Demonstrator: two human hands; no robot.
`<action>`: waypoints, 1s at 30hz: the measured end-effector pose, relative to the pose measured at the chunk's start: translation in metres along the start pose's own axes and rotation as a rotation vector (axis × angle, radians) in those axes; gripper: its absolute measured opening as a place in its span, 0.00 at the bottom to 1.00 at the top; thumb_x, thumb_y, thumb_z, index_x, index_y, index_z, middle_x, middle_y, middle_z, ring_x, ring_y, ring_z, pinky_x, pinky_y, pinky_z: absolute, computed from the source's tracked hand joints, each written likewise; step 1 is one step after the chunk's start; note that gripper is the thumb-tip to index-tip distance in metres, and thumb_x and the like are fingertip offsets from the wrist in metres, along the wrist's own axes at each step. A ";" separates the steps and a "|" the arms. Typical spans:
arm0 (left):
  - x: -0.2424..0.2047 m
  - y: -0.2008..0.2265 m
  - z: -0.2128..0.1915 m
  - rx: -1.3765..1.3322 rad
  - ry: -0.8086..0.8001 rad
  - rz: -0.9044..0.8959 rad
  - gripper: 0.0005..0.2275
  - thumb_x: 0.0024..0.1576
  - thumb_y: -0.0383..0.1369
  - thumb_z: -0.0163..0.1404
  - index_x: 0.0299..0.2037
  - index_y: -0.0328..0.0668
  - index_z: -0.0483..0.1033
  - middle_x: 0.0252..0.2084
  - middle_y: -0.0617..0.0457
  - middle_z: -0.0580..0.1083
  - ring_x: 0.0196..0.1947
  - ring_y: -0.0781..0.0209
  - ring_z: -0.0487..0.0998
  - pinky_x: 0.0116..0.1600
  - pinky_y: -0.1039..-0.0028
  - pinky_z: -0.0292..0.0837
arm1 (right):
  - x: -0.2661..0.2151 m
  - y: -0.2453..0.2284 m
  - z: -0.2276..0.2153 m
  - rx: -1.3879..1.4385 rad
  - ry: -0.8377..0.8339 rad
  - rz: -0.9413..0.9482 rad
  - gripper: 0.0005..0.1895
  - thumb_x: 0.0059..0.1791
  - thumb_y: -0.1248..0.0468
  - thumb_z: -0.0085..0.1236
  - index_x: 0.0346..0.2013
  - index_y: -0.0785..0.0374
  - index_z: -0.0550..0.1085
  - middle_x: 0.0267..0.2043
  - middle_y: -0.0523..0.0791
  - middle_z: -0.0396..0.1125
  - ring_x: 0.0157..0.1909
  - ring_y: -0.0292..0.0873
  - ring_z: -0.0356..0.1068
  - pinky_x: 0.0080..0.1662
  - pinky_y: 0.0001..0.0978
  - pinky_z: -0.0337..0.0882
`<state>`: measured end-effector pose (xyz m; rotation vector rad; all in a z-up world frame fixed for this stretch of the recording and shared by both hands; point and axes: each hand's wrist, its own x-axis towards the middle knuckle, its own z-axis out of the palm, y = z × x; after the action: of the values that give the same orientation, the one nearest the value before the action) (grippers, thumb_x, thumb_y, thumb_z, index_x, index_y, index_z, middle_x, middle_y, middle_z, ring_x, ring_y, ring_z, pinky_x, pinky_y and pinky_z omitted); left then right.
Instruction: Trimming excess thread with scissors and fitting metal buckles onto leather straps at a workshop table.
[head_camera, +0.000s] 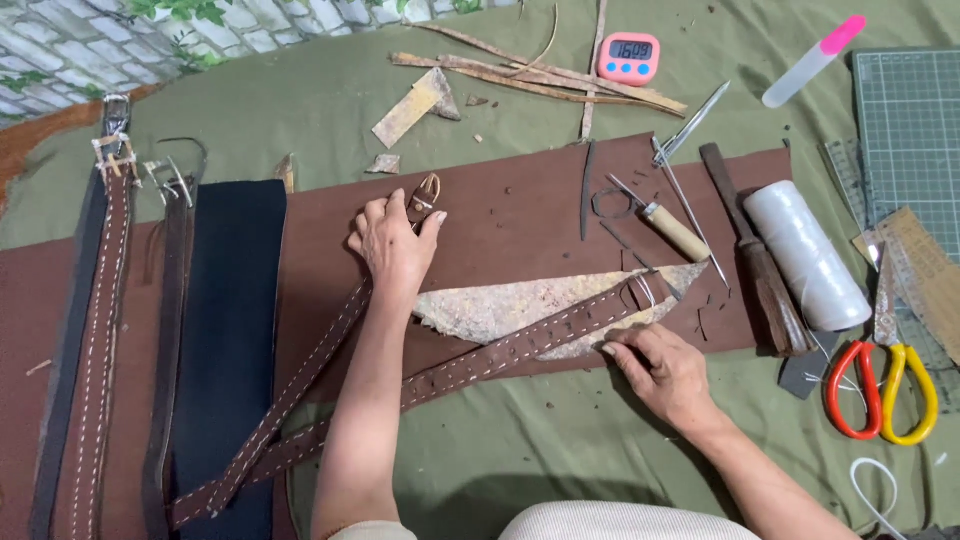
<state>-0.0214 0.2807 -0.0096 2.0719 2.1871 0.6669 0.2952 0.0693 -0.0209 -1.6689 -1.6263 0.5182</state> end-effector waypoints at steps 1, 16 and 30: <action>0.005 -0.003 0.006 -0.003 0.000 0.001 0.29 0.51 0.48 0.64 0.59 0.39 0.75 0.52 0.43 0.72 0.53 0.39 0.71 0.56 0.44 0.62 | 0.002 0.000 0.000 -0.003 0.002 0.000 0.05 0.47 0.57 0.68 0.32 0.52 0.81 0.27 0.45 0.74 0.34 0.51 0.78 0.37 0.39 0.76; 0.004 -0.012 0.035 -0.070 0.153 0.053 0.25 0.45 0.38 0.69 0.52 0.54 0.72 0.42 0.58 0.72 0.46 0.55 0.75 0.57 0.51 0.62 | -0.001 0.011 0.007 0.001 0.001 0.031 0.04 0.47 0.57 0.68 0.33 0.51 0.82 0.27 0.44 0.74 0.34 0.51 0.77 0.37 0.38 0.76; 0.007 -0.008 0.024 -0.106 0.026 0.007 0.27 0.46 0.42 0.68 0.55 0.51 0.73 0.46 0.53 0.73 0.50 0.48 0.75 0.57 0.46 0.63 | 0.003 0.004 0.003 0.000 -0.001 0.046 0.06 0.46 0.57 0.69 0.31 0.53 0.81 0.26 0.46 0.74 0.32 0.53 0.77 0.35 0.41 0.76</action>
<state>-0.0219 0.2940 -0.0326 2.0312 2.1095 0.7962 0.2964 0.0730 -0.0249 -1.7094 -1.5924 0.5420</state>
